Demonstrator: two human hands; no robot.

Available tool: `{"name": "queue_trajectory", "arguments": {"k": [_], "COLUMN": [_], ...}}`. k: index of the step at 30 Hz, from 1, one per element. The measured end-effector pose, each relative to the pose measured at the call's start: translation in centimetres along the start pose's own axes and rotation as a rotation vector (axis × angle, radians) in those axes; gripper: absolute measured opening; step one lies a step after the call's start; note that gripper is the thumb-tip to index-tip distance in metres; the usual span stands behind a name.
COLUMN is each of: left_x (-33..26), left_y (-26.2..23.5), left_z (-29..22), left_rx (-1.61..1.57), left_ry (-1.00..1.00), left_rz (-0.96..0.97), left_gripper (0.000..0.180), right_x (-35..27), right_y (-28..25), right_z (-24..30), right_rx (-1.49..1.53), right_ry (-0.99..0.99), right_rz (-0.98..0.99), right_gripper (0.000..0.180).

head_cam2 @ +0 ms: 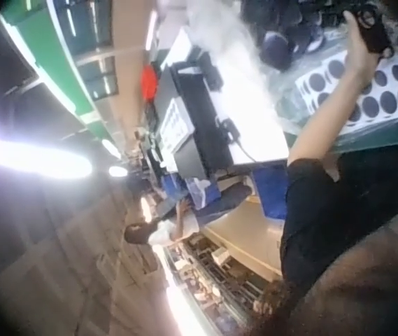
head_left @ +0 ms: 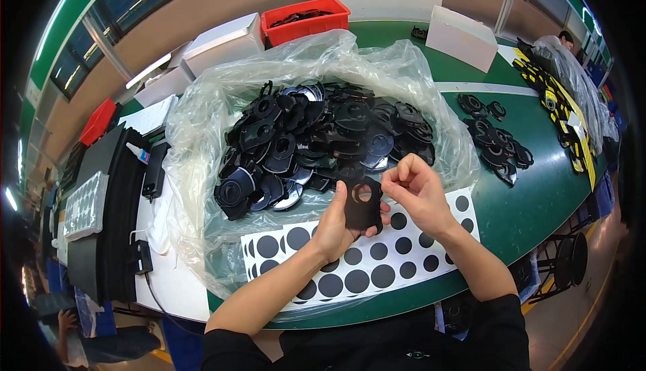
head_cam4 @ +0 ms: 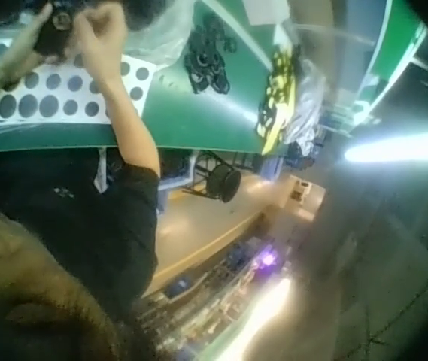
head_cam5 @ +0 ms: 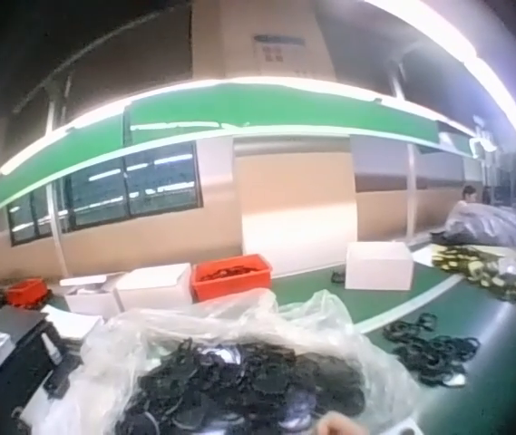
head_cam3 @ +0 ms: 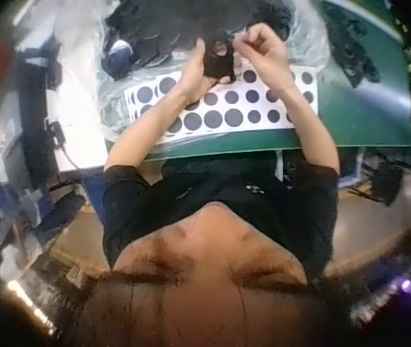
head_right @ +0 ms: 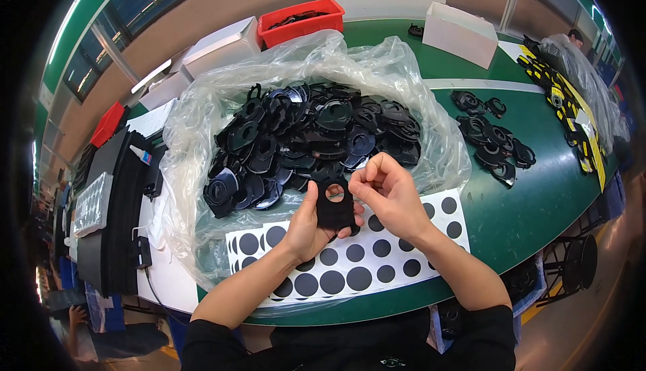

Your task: The person applies circular adhesive pads to black plastic components by hand, one by one, on an assembly line.

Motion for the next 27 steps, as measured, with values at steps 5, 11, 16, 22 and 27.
{"name": "queue_trajectory", "arguments": {"k": [5, 11, 16, 22, 27], "left_x": [0.1, 0.3, 0.2, 0.2, 0.1], "left_y": [-0.1, -0.3, -0.2, -0.2, -0.1], "left_z": [0.1, 0.3, 0.1, 0.1, 0.1], "left_rx": [-0.007, -0.019, -0.041, -0.037, -0.055], "left_ry": [0.001, 0.001, -0.004, 0.008, 0.005], "left_rz": [0.005, 0.034, 0.017, 0.023, 0.020], "left_gripper": [0.071, 0.065, 0.063, 0.061, 0.061], "right_x": [0.1, 0.2, 0.2, 0.2, 0.1], "right_y": [0.2, 0.2, 0.3, 0.3, 0.4], "right_z": [-1.4, -1.9, -2.0, -2.1, -1.9], "right_rx": [-0.026, -0.042, -0.032, -0.037, -0.011], "right_ry": [0.097, 0.073, 0.080, 0.080, 0.090], "right_rz": [0.011, 0.002, -0.003, -0.002, 0.004], "right_gripper": [0.024, 0.024, 0.025, 0.025, 0.024]}}
Point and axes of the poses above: each hand's wrist, its own x-axis towards the middle knuckle, its own y-axis out of the palm, z = x × y, the point moved 4 cm from there along x, towards the middle knuckle, and after that the axes turned 12 degrees about -z, right-handed, at the moved point
